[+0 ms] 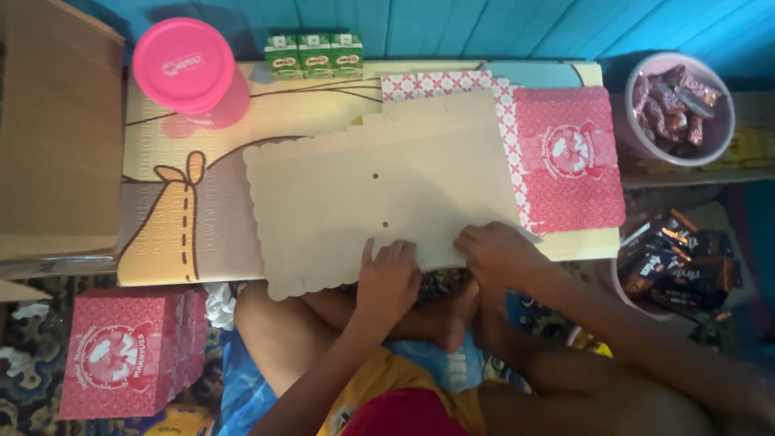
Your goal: The person sits on the floor at a low table and folds a flat die-cut cardboard sheet, pressing creases and tucking tabs to form a decorative gift box. They briefly handle a tissue, then continue folding and pressing the box panels.
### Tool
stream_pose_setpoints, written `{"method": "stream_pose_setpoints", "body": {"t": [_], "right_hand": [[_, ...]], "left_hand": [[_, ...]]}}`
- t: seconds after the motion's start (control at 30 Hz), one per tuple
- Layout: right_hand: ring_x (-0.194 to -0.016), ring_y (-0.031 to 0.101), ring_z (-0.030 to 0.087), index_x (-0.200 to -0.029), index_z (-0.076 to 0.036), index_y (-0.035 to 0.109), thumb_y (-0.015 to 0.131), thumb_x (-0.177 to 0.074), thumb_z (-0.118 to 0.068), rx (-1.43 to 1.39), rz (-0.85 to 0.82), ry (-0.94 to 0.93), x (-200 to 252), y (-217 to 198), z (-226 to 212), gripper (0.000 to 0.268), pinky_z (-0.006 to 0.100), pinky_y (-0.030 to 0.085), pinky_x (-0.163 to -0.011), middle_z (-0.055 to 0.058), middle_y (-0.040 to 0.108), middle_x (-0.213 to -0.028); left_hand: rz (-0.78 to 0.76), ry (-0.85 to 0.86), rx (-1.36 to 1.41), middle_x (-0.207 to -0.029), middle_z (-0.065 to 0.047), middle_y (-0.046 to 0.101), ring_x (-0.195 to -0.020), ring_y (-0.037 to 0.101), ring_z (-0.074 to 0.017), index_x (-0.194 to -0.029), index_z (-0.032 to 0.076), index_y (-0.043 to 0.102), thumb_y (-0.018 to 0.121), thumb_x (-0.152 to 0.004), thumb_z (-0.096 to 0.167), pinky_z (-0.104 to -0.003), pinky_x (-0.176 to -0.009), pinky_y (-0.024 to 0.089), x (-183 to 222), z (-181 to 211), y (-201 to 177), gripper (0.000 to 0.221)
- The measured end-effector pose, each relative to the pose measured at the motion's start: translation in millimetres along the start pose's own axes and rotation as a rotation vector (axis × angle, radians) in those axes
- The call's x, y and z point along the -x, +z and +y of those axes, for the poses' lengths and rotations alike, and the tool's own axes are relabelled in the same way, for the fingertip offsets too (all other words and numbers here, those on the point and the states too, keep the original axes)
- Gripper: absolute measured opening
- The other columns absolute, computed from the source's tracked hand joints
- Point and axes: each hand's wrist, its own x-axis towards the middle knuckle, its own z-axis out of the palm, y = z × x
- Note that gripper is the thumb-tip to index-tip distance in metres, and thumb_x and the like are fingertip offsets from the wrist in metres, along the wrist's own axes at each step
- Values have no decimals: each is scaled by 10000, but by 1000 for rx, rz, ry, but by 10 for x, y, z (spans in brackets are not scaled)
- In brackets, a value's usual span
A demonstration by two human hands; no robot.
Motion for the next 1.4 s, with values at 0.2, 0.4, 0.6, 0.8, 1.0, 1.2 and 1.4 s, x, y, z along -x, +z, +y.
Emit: {"method": "stream_pose_setpoints", "body": {"t": [0.2, 0.4, 0.6, 0.8, 1.0, 1.2, 1.4], "right_hand": [[-948, 652, 373, -1257, -162, 587, 641, -718, -327, 40, 139, -33, 165, 418, 47, 567, 508, 547, -789, 68, 568, -1084], [-952, 663, 279, -1188, -192, 615, 534, -903, -341, 61, 297, 4, 156, 346, -19, 331, 432, 538, -847, 26, 614, -1117], [-931, 687, 308, -1218, -173, 619, 669, -776, -321, 85, 224, 3, 207, 364, -58, 469, 475, 544, -868, 51, 623, -1169], [-951, 703, 308, -1211, -149, 638, 604, -860, -269, 94, 157, -28, 85, 230, -3, 373, 468, 530, -874, 60, 627, -1133], [-756, 690, 320, -1106, -156, 663, 625, -819, -275, 68, 228, -34, 62, 191, -3, 314, 480, 544, -731, 50, 631, -927], [-806, 681, 345, -1079, -140, 652, 674, -739, -267, 53, 154, -83, 50, 103, -5, 364, 494, 538, -709, 65, 604, -994], [-843, 692, 409, -1163, -134, 642, 563, -946, -345, -57, 59, 70, -48, -174, 26, 313, 532, 536, -774, 98, 682, -957]], "left_hand": [[44, 124, -178, -1101, -107, 689, -1000, 720, -274, -1137, 102, 715, 743, -871, 225, -581, -1125, 406, 71, 5, 123, 294], [10, 49, -100, -1036, -63, 703, -917, 743, -251, -1123, 115, 718, 715, -905, 302, -555, -1115, 435, -69, -60, 140, 288], [0, 74, -146, -1035, -84, 702, -903, 753, -272, -1109, 108, 718, 793, -827, 279, -545, -1085, 475, -5, 53, 58, 338], [22, 62, -175, -1041, -78, 691, -915, 752, -259, -1167, 111, 702, 744, -888, 280, -514, -1072, 496, 8, 41, 101, 329], [-12, 2, -74, -978, -82, 729, -848, 762, -257, -1215, 114, 696, 711, -903, 226, -525, -1096, 473, -72, -20, 146, 332], [-34, 14, -96, -941, -79, 718, -848, 762, -264, -1163, 107, 698, 760, -862, 243, -514, -1081, 488, -28, 13, 74, 337], [31, 10, -95, -825, -59, 697, -734, 751, -239, -1071, 83, 703, 731, -913, 270, -505, -1053, 518, -161, -77, 212, 247]]}}
